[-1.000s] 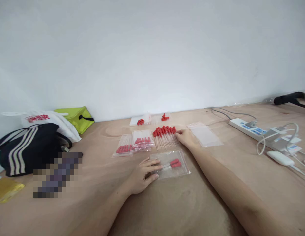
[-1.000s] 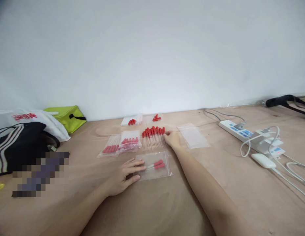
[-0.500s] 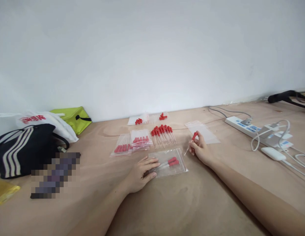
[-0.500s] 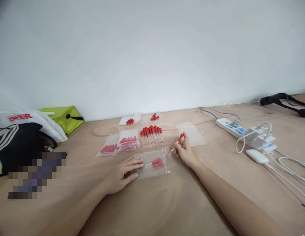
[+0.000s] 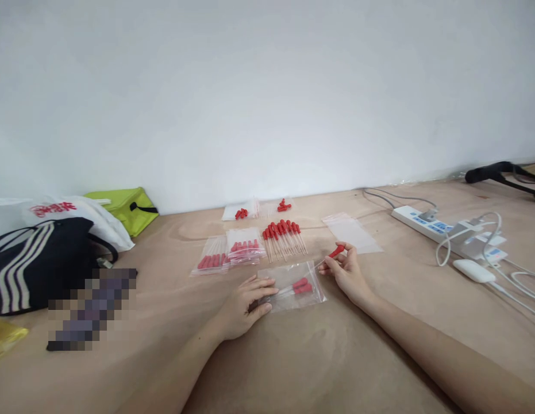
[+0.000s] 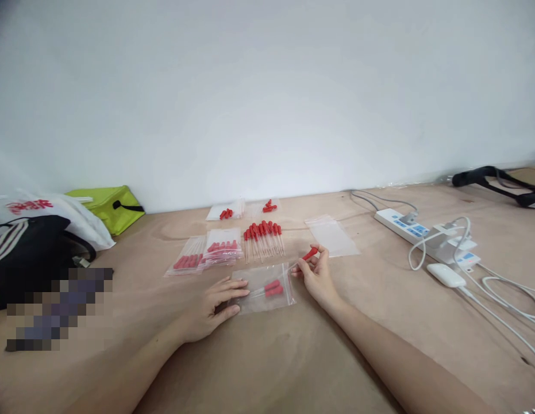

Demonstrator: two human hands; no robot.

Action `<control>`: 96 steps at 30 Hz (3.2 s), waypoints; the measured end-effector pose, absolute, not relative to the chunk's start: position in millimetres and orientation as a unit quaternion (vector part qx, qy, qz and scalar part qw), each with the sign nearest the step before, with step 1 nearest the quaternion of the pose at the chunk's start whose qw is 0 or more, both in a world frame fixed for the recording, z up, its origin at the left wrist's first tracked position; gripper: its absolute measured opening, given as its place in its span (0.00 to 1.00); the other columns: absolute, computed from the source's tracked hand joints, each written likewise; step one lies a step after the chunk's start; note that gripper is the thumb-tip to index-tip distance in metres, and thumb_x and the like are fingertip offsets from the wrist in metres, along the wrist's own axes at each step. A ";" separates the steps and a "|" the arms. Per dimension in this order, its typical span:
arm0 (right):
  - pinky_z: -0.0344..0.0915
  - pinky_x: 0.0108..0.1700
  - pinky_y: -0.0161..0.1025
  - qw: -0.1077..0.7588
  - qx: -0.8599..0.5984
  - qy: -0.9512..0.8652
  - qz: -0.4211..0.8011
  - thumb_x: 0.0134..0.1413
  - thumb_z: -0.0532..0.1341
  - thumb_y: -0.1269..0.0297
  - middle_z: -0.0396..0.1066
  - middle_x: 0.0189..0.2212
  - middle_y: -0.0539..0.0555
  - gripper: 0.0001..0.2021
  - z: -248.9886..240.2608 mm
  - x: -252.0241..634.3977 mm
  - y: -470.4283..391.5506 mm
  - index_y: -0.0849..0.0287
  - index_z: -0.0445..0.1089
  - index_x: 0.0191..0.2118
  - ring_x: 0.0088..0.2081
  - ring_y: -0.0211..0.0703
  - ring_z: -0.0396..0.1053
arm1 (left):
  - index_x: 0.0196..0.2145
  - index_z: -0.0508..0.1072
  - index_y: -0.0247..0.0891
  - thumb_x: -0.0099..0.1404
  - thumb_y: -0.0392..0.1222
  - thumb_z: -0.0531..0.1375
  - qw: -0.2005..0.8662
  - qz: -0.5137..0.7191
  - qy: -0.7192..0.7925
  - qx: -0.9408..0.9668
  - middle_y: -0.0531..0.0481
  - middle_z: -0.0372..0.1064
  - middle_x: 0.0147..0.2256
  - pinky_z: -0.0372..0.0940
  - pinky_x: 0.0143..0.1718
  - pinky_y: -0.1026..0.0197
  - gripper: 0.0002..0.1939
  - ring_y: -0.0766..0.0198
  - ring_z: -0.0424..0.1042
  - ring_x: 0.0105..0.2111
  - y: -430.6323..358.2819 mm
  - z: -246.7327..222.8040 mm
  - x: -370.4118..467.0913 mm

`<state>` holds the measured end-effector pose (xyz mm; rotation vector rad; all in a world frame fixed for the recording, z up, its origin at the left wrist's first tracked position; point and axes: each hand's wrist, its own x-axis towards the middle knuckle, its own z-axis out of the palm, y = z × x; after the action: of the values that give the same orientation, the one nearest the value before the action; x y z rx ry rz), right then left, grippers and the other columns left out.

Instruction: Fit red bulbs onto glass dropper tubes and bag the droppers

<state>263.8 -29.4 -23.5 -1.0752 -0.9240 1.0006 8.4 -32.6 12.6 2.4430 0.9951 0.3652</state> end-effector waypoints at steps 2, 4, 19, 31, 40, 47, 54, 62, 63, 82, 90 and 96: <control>0.66 0.25 0.34 0.636 -0.480 -0.402 0.451 0.39 0.62 0.57 0.62 0.21 0.41 0.26 -20.7 264.5 -31.6 0.53 0.47 0.42 0.21 0.34 0.66 | 0.49 0.66 0.44 0.61 0.40 0.53 0.237 0.133 0.365 0.890 0.50 0.60 0.53 0.45 0.58 0.49 0.17 0.61 0.58 0.54 -32.5 12.2 8.5; 0.65 0.23 0.33 0.628 -0.487 -0.393 0.462 0.36 0.63 0.57 0.63 0.20 0.41 0.27 -17.6 265.0 -33.3 0.53 0.49 0.41 0.20 0.34 0.66 | 0.49 0.66 0.44 0.62 0.40 0.53 0.240 0.133 0.364 0.890 0.51 0.61 0.53 0.45 0.58 0.49 0.17 0.61 0.58 0.54 -32.7 12.0 8.7; 0.62 0.26 0.36 0.515 -0.501 -0.519 0.462 0.37 0.63 0.56 0.70 0.22 0.48 0.13 -22.1 262.7 -32.3 0.60 0.71 0.30 0.22 0.35 0.63 | 0.56 0.57 0.47 0.61 0.44 0.53 0.235 0.127 0.411 0.872 0.52 0.56 0.56 0.48 0.56 0.47 0.24 0.55 0.50 0.57 -36.2 11.3 6.6; 0.54 0.14 0.29 0.469 -0.481 -0.542 0.506 0.43 0.59 0.57 0.66 0.24 0.46 0.24 -27.7 265.9 -29.3 0.59 0.58 0.48 0.14 0.29 0.58 | 0.54 0.60 0.45 0.62 0.41 0.52 0.224 0.127 0.379 0.889 0.51 0.60 0.54 0.46 0.58 0.49 0.21 0.59 0.56 0.55 -33.5 12.5 9.3; 0.62 0.29 0.34 0.428 -0.673 -0.569 0.203 0.45 0.56 0.61 0.71 0.27 0.53 0.11 -26.8 270.7 42.5 0.62 0.68 0.34 0.27 0.38 0.68 | 0.50 0.65 0.44 0.62 0.40 0.52 0.223 0.142 0.351 0.898 0.50 0.61 0.53 0.45 0.58 0.49 0.17 0.61 0.57 0.54 -30.3 7.0 8.6; 0.61 0.34 0.35 0.381 -0.696 -0.587 0.163 0.44 0.56 0.66 0.72 0.31 0.58 0.11 -23.5 259.5 72.8 0.64 0.69 0.34 0.33 0.43 0.69 | 0.48 0.66 0.44 0.61 0.39 0.54 0.238 0.143 0.361 0.890 0.50 0.62 0.52 0.45 0.58 0.49 0.16 0.61 0.59 0.53 -31.9 9.2 9.1; 0.59 0.40 0.38 0.325 -0.722 -0.597 0.126 0.48 0.54 0.67 0.70 0.38 0.62 0.13 -23.9 257.4 64.2 0.63 0.68 0.40 0.41 0.48 0.68 | 0.48 0.66 0.44 0.61 0.40 0.53 0.244 0.149 0.360 0.888 0.50 0.61 0.52 0.45 0.58 0.48 0.16 0.61 0.59 0.53 -32.4 9.2 9.2; 0.59 0.43 0.46 0.316 -0.734 -0.590 0.111 0.51 0.49 0.71 0.65 0.40 0.68 0.19 -20.9 261.3 46.4 0.67 0.59 0.50 0.43 0.55 0.65 | 0.48 0.66 0.45 0.61 0.40 0.53 0.248 0.155 0.356 0.888 0.51 0.62 0.52 0.45 0.58 0.48 0.17 0.60 0.59 0.53 -31.4 7.1 8.0; 0.59 0.43 0.46 0.344 -0.725 -0.585 0.114 0.51 0.49 0.70 0.65 0.40 0.67 0.21 -22.3 263.2 44.2 0.67 0.56 0.52 0.43 0.54 0.65 | 0.48 0.66 0.45 0.61 0.41 0.53 0.248 0.154 0.356 0.888 0.51 0.61 0.52 0.45 0.58 0.47 0.17 0.60 0.59 0.53 -31.5 6.8 7.7; 0.68 0.23 0.36 0.664 -0.498 -0.416 0.372 0.42 0.60 0.56 0.59 0.26 0.43 0.29 -27.3 267.6 -22.5 0.53 0.42 0.47 0.20 0.33 0.66 | 0.48 0.67 0.44 0.61 0.40 0.53 0.232 0.147 0.361 0.891 0.51 0.63 0.51 0.47 0.57 0.48 0.16 0.60 0.59 0.53 -32.7 11.2 8.9; 0.67 0.23 0.36 0.655 -0.453 -0.417 0.439 0.45 0.58 0.50 0.64 0.22 0.42 0.23 -29.5 265.0 -24.6 0.53 0.45 0.39 0.20 0.35 0.67 | 0.48 0.66 0.43 0.61 0.40 0.53 0.228 0.144 0.361 0.893 0.50 0.62 0.52 0.46 0.58 0.48 0.16 0.60 0.59 0.53 -32.4 9.9 8.4; 0.66 0.23 0.36 0.656 -0.456 -0.394 0.454 0.42 0.60 0.50 0.65 0.21 0.41 0.22 -28.2 266.3 -24.5 0.53 0.47 0.37 0.19 0.35 0.67 | 0.50 0.65 0.43 0.61 0.40 0.53 0.229 0.137 0.366 0.892 0.51 0.62 0.52 0.46 0.58 0.48 0.18 0.60 0.58 0.54 -33.4 11.1 8.9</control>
<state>266.3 -24.5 -28.2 -1.0346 -0.8938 1.0290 8.9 -33.4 11.1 2.4535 1.0062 0.3781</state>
